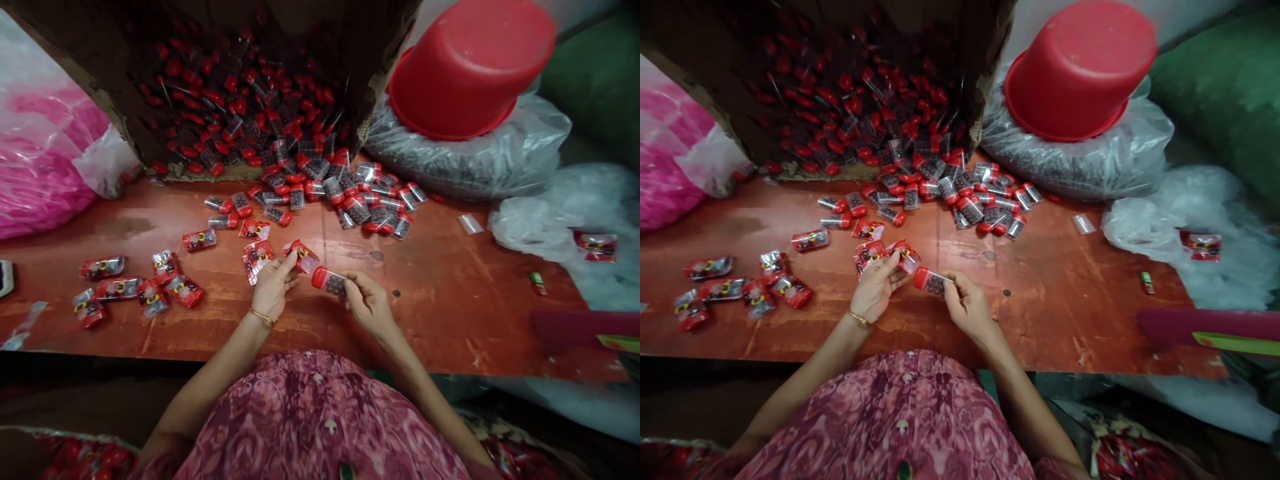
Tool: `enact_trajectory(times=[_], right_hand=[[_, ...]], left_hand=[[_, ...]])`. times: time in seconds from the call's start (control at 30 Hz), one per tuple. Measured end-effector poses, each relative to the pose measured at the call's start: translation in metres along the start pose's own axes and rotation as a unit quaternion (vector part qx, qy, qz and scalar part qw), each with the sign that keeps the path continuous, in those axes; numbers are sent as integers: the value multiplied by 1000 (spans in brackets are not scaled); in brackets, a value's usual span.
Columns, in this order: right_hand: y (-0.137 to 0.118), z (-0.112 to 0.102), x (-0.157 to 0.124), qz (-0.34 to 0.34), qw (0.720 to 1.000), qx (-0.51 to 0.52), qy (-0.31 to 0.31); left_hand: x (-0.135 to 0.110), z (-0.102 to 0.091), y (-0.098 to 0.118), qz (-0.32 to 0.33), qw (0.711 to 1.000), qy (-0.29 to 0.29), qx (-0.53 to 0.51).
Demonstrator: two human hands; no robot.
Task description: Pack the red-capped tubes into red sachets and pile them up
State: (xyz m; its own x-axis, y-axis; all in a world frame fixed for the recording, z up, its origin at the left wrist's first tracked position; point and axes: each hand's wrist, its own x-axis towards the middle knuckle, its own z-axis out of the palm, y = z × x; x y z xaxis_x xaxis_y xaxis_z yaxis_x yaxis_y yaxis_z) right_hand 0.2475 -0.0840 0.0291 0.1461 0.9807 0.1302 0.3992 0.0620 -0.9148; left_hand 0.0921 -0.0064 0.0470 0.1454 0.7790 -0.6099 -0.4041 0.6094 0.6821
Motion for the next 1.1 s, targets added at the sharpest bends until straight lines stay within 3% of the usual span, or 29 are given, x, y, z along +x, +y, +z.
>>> enact_trajectory(times=[0.33, 0.5, 0.7, 0.9, 1.1], right_hand=[[-6, 14, 5, 40, 997, 55, 42], [-3, 21, 2, 69, 994, 82, 26], [1, 30, 1, 45, 996, 60, 44], [0, 42, 8, 75, 986, 106, 107], [-1, 45, 13, 82, 986, 140, 26]], left_hand=[[-1, -1, -5, 110, 992, -13, 51], [-5, 3, -4, 81, 996, -35, 8], [-5, 10, -10, 89, 994, -53, -29], [-3, 14, -22, 45, 996, -52, -50], [3, 10, -21, 45, 997, -39, -58]])
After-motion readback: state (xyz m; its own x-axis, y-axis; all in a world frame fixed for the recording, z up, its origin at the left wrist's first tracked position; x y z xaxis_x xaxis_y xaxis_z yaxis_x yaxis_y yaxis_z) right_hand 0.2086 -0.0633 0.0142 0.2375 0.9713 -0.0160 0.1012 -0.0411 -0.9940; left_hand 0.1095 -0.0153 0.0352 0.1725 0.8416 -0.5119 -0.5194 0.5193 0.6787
